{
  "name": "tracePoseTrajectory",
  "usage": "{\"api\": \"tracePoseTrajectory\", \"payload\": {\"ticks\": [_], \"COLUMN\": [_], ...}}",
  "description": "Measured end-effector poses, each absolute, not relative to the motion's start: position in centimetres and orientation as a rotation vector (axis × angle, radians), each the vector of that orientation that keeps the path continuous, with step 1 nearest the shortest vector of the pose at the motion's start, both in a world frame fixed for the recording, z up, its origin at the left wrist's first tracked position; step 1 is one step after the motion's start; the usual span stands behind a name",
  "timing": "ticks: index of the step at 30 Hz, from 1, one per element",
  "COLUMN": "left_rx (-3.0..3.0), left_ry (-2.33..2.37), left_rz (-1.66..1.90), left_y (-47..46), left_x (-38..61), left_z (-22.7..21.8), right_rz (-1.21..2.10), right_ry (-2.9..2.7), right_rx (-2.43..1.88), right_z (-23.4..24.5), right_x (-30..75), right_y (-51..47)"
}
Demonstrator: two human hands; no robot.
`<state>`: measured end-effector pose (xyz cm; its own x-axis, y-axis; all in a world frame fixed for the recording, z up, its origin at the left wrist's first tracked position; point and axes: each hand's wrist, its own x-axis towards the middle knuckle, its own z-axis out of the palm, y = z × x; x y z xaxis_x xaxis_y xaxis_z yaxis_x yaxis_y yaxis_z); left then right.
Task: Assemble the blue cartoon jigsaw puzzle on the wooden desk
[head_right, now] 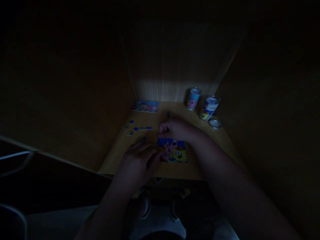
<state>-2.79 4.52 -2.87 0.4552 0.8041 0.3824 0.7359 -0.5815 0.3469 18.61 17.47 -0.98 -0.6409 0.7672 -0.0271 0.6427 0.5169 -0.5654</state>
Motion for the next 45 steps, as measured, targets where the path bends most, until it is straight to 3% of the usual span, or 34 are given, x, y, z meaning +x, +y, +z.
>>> {"api": "tracePoseTrajectory", "payload": {"ticks": [18, 24, 31, 36, 45], "left_rx": [2.637, 2.69, 2.617, 2.617, 2.606], "left_ry": [1.309, 1.287, 1.394, 1.386, 1.362], "left_rz": [0.787, 0.735, 0.74, 0.745, 0.769], "left_y": [4.3, 4.2, 4.4, 4.4, 4.6], "left_x": [-3.3, -3.2, -2.9, -2.8, -2.9], "left_z": [-2.7, -2.8, -2.9, -2.6, -2.6], "right_rz": [0.35, 0.196, 0.368, 0.193, 0.399], "right_ry": [-1.882, -2.119, -2.345, -2.29, -2.343], "right_rx": [-1.523, -1.705, -1.77, -1.757, -1.608], "right_z": [1.6, 1.1, 1.0, 0.1, -1.4], "right_x": [21.6, 22.5, 24.0, 24.2, 23.5], "right_y": [18.1, 18.4, 18.3, 19.1, 19.7]}}
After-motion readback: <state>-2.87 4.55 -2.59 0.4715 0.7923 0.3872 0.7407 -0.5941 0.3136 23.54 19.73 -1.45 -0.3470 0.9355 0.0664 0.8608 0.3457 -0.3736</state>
